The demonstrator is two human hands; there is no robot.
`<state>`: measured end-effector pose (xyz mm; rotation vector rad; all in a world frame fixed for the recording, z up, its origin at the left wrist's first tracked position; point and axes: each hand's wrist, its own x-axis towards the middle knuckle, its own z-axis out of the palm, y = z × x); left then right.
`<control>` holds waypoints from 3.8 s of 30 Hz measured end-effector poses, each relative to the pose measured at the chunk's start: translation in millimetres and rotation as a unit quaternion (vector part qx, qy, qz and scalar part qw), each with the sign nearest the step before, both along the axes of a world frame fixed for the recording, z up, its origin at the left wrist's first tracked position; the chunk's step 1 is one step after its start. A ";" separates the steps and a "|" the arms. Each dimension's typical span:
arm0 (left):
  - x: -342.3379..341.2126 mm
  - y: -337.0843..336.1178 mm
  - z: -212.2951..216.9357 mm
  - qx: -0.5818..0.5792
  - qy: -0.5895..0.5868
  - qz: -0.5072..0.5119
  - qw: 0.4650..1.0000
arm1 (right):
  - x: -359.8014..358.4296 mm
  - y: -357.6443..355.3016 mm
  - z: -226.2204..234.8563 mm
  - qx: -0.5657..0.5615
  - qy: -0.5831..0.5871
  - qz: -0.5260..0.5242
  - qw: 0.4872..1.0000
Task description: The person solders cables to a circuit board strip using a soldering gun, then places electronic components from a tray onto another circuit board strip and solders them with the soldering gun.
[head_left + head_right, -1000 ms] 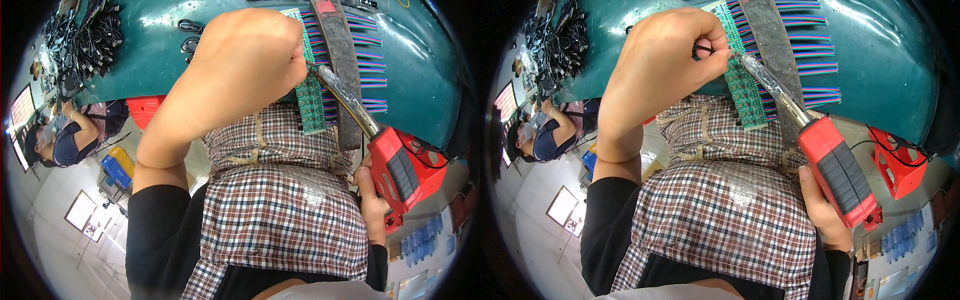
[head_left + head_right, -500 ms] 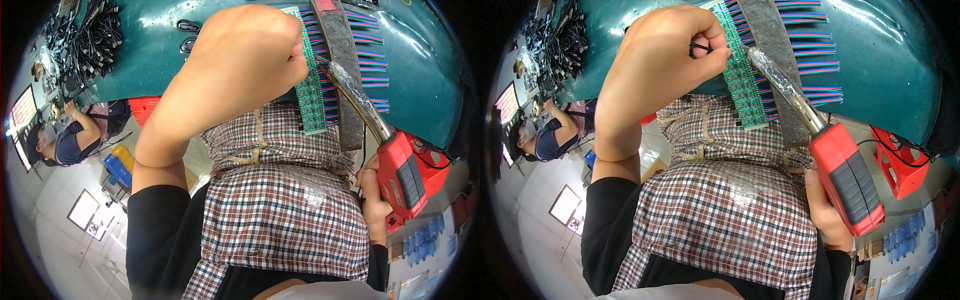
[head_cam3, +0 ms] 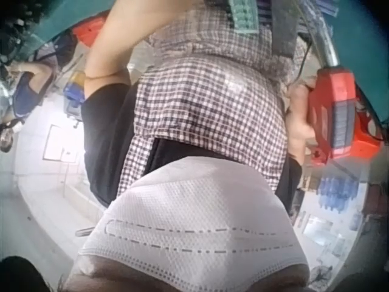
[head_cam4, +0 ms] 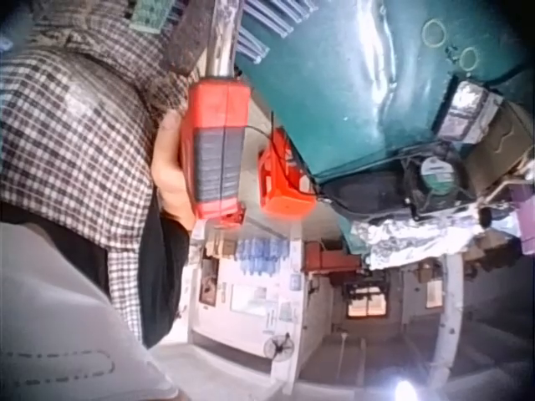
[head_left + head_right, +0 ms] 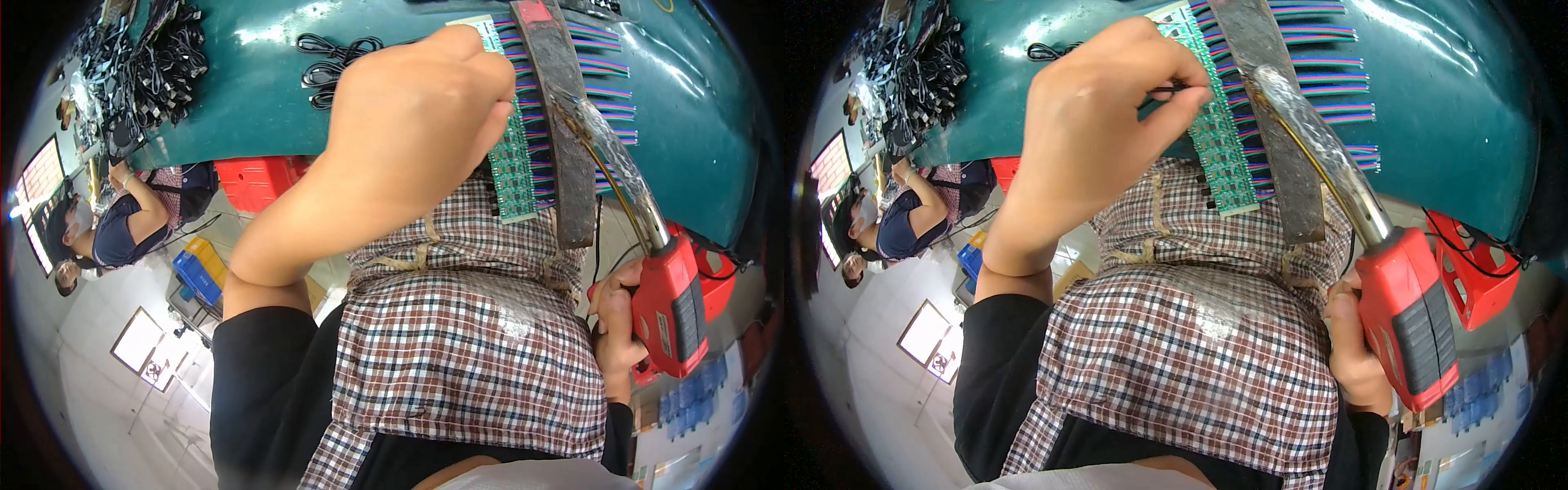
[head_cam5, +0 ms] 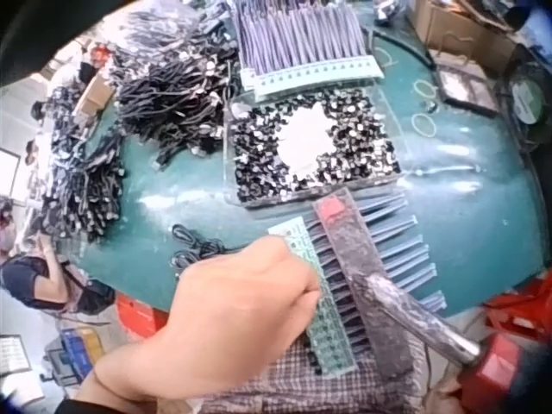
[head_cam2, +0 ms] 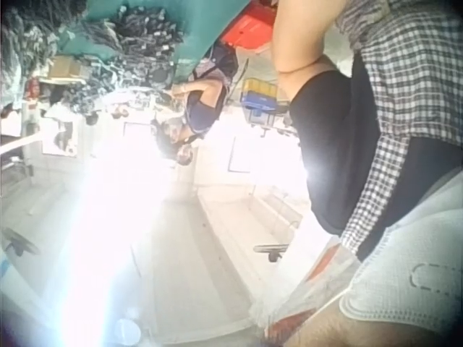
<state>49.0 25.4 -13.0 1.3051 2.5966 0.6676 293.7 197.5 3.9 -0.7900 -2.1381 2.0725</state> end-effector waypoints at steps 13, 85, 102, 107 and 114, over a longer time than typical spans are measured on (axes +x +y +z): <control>10.0 7.8 -15.4 0.052 0.021 0.005 0.998 | -3.2 -1.4 5.2 -0.053 -0.021 -0.081 0.995; -33.4 -25.5 6.3 0.083 0.003 0.116 0.990 | -6.0 -0.6 -1.0 -0.001 0.015 -0.103 0.995; -117.6 -139.0 24.8 -0.258 -0.078 0.276 0.923 | -18.2 0.4 3.5 -0.028 0.011 -0.117 0.993; -119.0 -130.2 -0.8 -0.138 0.026 0.238 0.961 | -22.5 -4.5 6.5 -0.008 0.004 -0.121 0.993; -110.5 -79.4 -37.0 0.065 0.035 0.205 0.976 | -20.4 -0.7 9.7 -0.044 -0.006 -0.117 0.992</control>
